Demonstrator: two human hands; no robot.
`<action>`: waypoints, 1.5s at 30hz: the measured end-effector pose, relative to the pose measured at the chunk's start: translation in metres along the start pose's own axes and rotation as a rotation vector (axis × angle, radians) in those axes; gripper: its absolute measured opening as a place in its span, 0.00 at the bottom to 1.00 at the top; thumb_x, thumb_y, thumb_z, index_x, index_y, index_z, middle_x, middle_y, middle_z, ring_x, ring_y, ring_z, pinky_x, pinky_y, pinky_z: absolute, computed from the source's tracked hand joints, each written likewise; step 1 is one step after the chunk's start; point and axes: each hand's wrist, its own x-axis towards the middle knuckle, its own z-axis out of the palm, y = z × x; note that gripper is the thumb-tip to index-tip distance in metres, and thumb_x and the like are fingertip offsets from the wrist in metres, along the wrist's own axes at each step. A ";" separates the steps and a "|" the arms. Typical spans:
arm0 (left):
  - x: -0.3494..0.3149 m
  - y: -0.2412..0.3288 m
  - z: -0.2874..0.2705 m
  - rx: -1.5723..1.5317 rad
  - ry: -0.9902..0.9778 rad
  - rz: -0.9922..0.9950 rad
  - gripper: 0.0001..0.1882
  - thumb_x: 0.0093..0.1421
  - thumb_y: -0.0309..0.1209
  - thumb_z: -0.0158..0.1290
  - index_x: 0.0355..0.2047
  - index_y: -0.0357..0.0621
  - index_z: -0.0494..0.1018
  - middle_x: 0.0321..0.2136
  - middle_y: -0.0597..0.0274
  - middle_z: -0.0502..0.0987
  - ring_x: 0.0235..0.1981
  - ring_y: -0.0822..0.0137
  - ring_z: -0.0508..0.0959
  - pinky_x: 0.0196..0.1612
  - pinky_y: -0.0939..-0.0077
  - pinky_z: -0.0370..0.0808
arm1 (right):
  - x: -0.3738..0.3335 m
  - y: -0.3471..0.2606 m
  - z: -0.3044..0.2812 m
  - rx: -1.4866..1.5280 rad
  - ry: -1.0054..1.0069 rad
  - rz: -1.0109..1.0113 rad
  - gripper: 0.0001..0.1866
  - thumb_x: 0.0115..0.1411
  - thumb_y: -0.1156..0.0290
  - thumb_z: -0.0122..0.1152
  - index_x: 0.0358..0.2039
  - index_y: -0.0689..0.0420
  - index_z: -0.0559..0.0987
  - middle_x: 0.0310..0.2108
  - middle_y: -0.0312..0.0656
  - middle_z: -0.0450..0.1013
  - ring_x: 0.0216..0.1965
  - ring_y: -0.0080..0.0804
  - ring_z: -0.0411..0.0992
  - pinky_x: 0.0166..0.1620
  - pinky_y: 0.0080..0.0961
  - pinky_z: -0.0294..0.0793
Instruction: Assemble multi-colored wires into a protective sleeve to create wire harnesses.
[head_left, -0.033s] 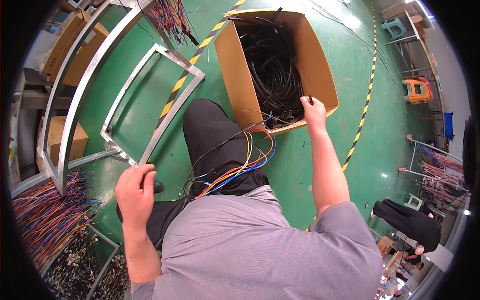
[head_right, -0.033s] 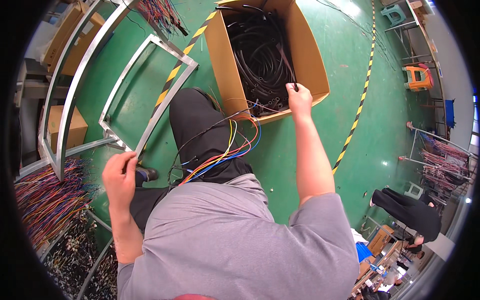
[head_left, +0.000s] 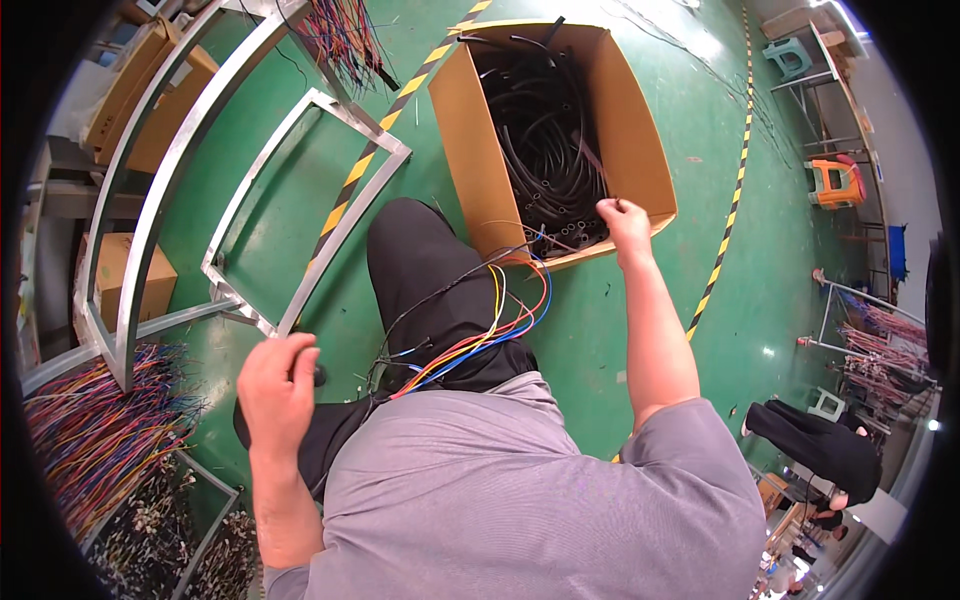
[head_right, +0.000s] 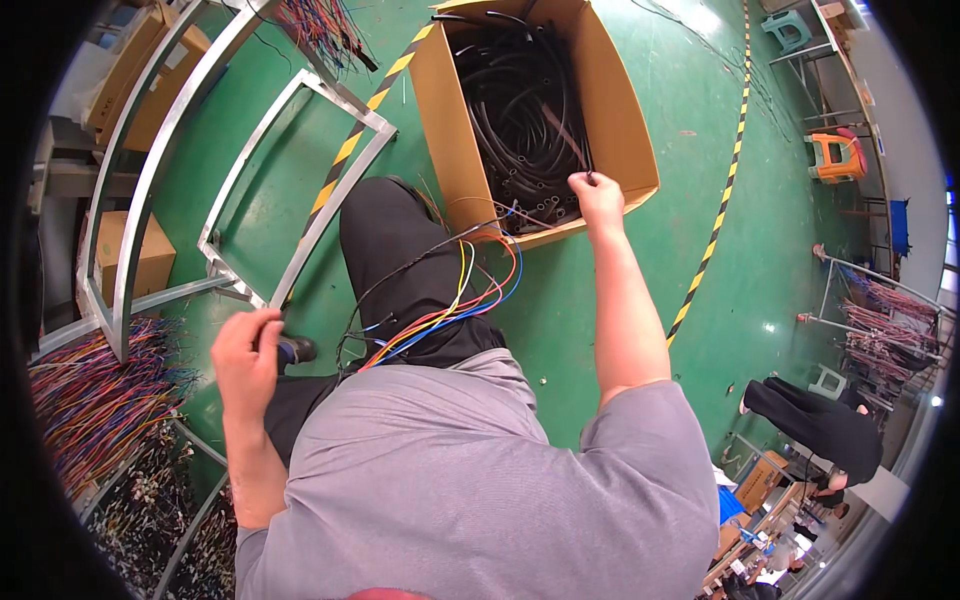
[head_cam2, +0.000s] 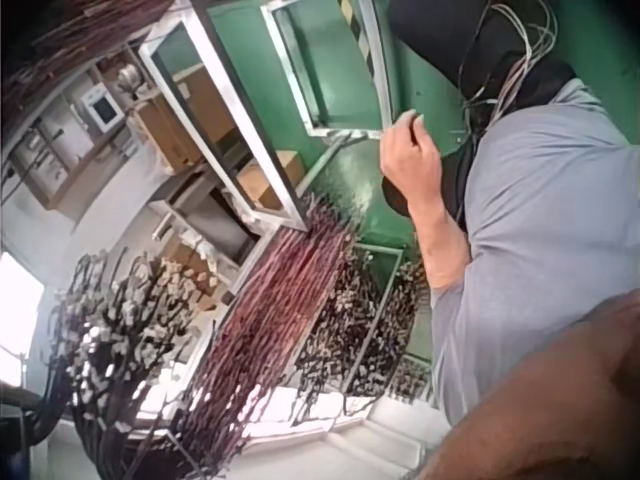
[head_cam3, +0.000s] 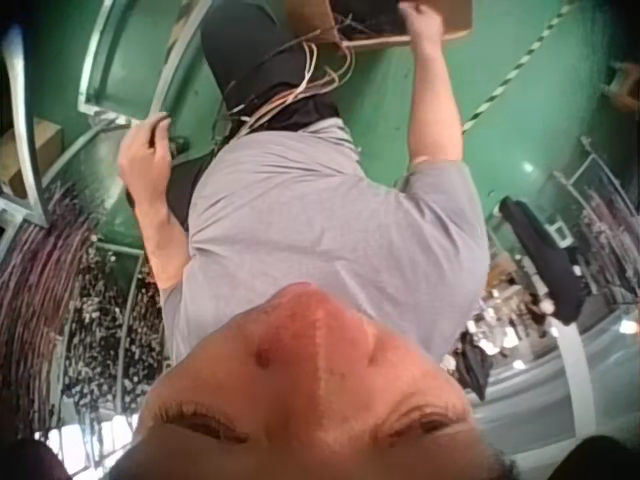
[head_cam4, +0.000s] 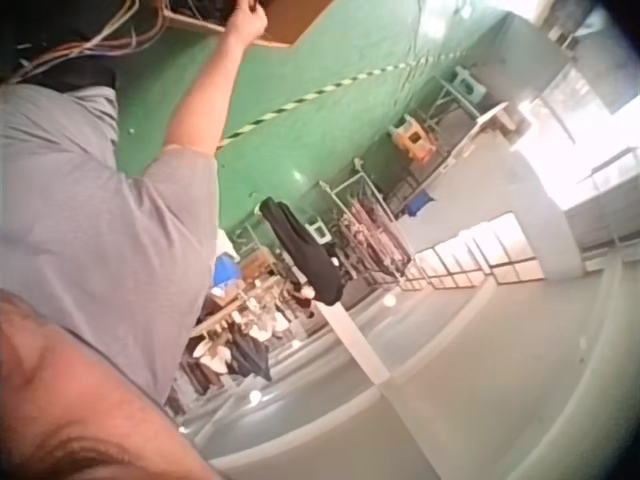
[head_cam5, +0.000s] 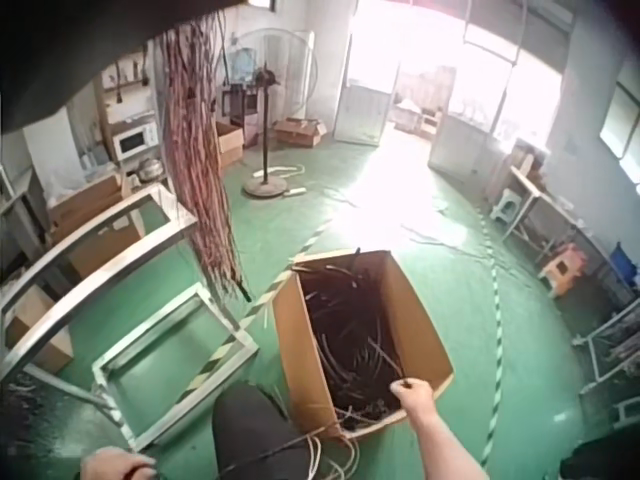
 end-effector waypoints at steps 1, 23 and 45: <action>-0.008 -0.005 0.005 0.001 -0.024 0.007 0.05 0.63 0.24 0.64 0.39 0.39 0.83 0.29 0.53 0.81 0.31 0.55 0.81 0.37 0.64 0.77 | 0.004 0.010 0.004 -0.125 -0.111 0.019 0.12 0.63 0.65 0.75 0.41 0.60 0.89 0.30 0.30 0.81 0.33 0.20 0.75 0.40 0.26 0.76; -0.055 -0.005 0.025 -0.070 -0.100 -0.023 0.05 0.61 0.30 0.67 0.35 0.44 0.84 0.28 0.57 0.81 0.32 0.53 0.82 0.36 0.59 0.78 | 0.037 -0.062 0.028 -0.041 -0.140 0.047 0.12 0.73 0.66 0.60 0.49 0.54 0.87 0.25 0.36 0.79 0.20 0.21 0.65 0.25 0.27 0.64; -0.046 -0.019 0.035 -0.141 -0.067 -0.060 0.08 0.60 0.26 0.66 0.40 0.42 0.84 0.33 0.55 0.83 0.34 0.53 0.83 0.39 0.63 0.79 | -0.061 -0.167 0.067 0.180 -0.085 -0.716 0.22 0.65 0.92 0.52 0.52 0.60 0.86 0.52 0.42 0.83 0.43 0.29 0.82 0.49 0.26 0.83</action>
